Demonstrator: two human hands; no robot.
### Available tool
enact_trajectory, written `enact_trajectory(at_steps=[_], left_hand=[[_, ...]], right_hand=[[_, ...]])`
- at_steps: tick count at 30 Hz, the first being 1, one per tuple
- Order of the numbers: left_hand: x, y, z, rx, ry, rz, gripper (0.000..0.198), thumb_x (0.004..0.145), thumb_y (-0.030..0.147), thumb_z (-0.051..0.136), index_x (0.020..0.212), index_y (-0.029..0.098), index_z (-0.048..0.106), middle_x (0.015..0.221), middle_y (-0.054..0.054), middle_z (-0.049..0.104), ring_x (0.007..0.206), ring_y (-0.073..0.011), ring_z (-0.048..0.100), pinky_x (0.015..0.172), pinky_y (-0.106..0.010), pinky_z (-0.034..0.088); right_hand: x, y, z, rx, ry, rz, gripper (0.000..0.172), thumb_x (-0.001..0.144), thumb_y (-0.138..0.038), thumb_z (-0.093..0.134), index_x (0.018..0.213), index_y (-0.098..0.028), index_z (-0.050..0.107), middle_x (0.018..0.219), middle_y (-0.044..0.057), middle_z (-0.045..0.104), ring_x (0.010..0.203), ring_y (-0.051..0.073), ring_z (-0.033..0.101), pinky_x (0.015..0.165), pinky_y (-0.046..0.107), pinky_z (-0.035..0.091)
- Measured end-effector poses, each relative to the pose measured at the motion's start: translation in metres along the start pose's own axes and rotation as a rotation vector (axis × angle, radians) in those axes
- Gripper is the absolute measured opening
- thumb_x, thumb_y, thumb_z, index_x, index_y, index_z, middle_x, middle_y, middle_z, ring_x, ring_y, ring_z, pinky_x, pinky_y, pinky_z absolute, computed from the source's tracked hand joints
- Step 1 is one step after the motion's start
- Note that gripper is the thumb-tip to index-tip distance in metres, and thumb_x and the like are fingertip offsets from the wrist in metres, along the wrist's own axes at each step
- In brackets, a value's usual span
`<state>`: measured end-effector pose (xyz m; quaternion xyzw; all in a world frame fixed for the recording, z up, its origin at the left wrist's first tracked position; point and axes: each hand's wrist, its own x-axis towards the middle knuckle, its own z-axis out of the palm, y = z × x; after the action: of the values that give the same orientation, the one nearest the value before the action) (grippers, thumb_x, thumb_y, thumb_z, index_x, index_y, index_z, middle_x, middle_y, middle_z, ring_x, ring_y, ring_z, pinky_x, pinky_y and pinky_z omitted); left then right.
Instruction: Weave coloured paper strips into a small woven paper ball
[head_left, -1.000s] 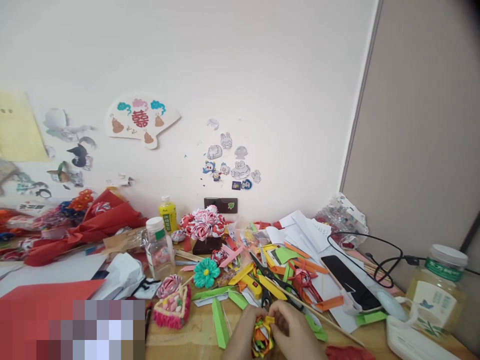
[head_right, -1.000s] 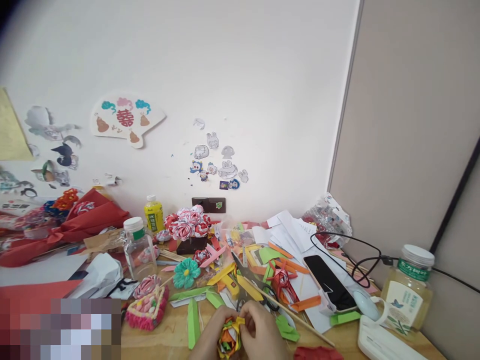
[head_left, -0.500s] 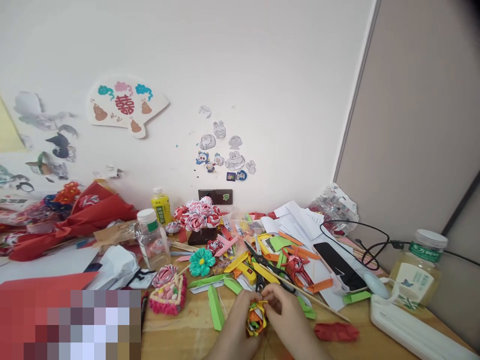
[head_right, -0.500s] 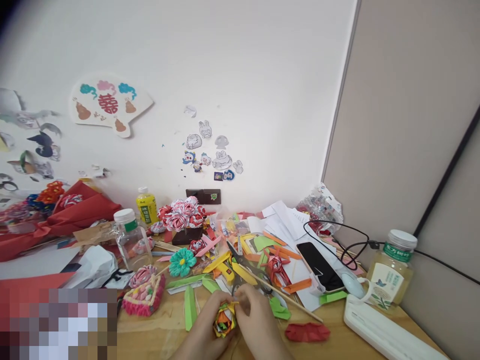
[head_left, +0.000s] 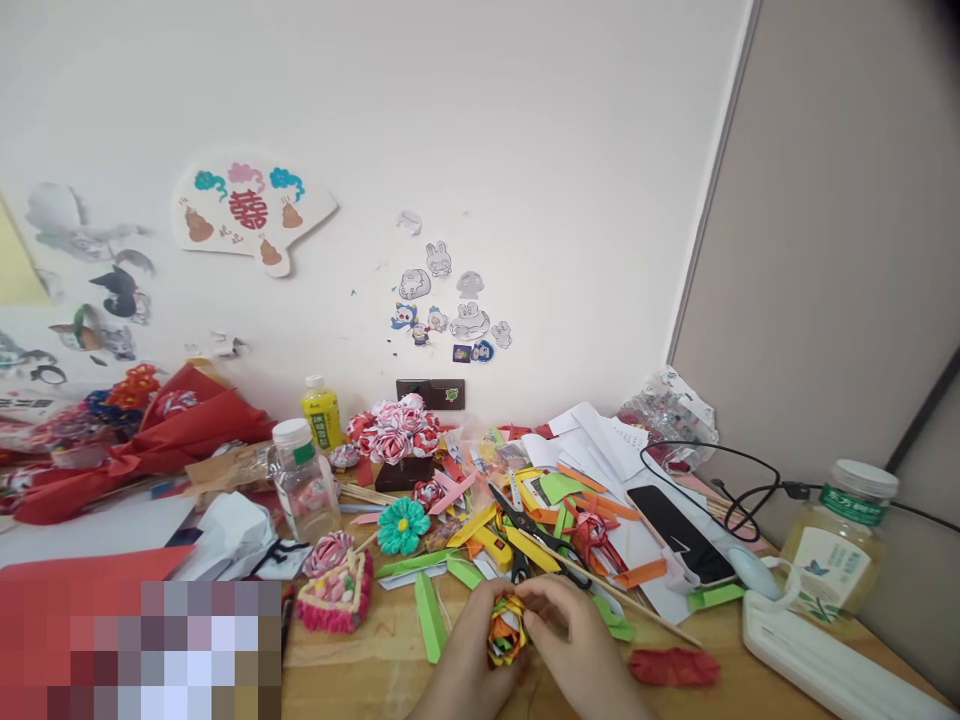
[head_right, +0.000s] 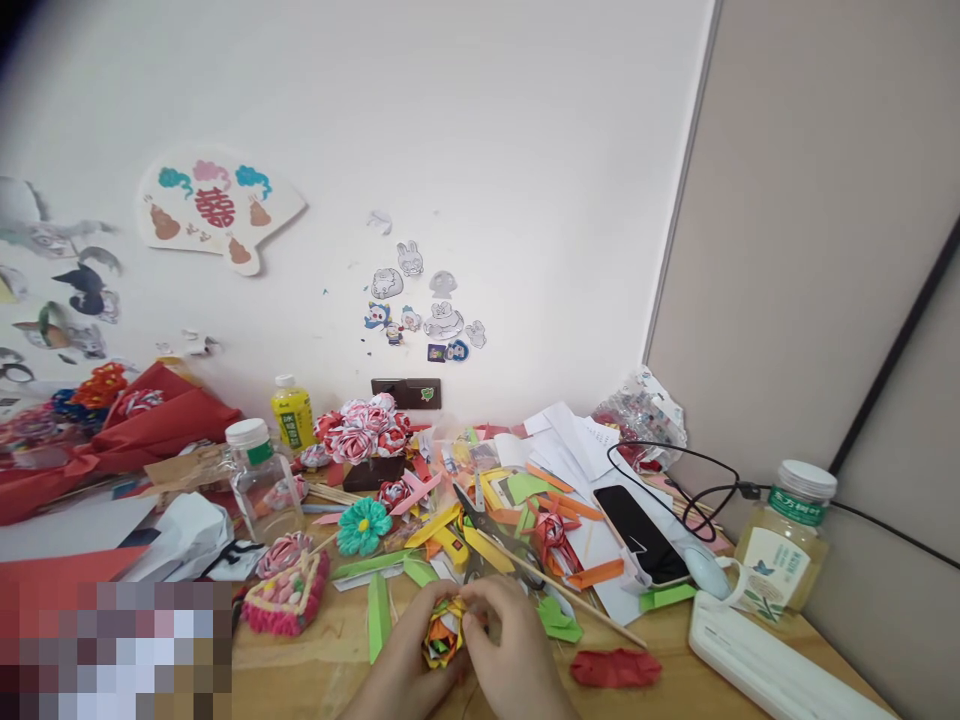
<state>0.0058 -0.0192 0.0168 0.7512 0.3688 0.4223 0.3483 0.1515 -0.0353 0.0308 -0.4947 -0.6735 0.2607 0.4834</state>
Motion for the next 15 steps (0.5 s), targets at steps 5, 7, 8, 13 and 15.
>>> enact_trajectory(at_steps=[5,7,8,13,15], left_hand=[[0.003,0.0,0.001,0.009,0.05,-0.048,0.042,0.06,0.0,0.054,0.098,0.019,0.053,0.093,-0.005,0.065,0.086,-0.0223,0.061,0.075,-0.03,0.05],[0.002,-0.006,0.003,-0.027,0.069,-0.04,0.043,0.061,0.002,0.055,0.1,0.019,0.053,0.094,-0.005,0.065,0.085,-0.0223,0.062,0.075,-0.03,0.05],[0.002,-0.011,0.004,-0.056,0.066,-0.03,0.044,0.061,0.004,0.057,0.102,0.019,0.052,0.095,-0.005,0.065,0.086,-0.0225,0.062,0.076,-0.03,0.05],[0.001,-0.041,0.009,-0.096,-0.017,0.008,0.082,0.045,0.007,0.073,0.121,0.02,0.044,0.124,-0.011,0.053,0.116,-0.0303,0.048,0.098,-0.038,0.039],[0.002,-0.047,0.009,-0.054,-0.021,0.007,0.081,0.045,0.003,0.071,0.12,0.02,0.046,0.124,-0.011,0.054,0.117,-0.031,0.047,0.1,-0.038,0.037]], right_hand=[[0.001,0.002,-0.002,-0.064,0.009,-0.064,0.019,0.074,-0.012,0.043,0.078,-0.018,0.06,0.085,0.006,0.061,0.085,0.022,0.057,0.076,0.032,0.044],[0.0,0.002,-0.003,-0.105,-0.02,-0.115,0.019,0.074,-0.01,0.042,0.078,-0.019,0.059,0.085,0.006,0.06,0.085,0.022,0.056,0.076,0.03,0.043],[0.0,0.003,-0.003,-0.128,-0.029,-0.128,0.019,0.075,-0.01,0.042,0.079,-0.019,0.059,0.086,0.006,0.06,0.086,0.021,0.056,0.075,0.03,0.043],[0.006,0.012,-0.005,-0.183,-0.023,-0.1,0.018,0.076,-0.01,0.042,0.079,-0.019,0.057,0.083,0.005,0.059,0.082,0.021,0.055,0.073,0.029,0.042],[0.009,0.014,-0.006,-0.164,-0.03,-0.086,0.017,0.076,-0.011,0.042,0.077,-0.019,0.057,0.081,0.004,0.059,0.08,0.02,0.056,0.071,0.028,0.042]])
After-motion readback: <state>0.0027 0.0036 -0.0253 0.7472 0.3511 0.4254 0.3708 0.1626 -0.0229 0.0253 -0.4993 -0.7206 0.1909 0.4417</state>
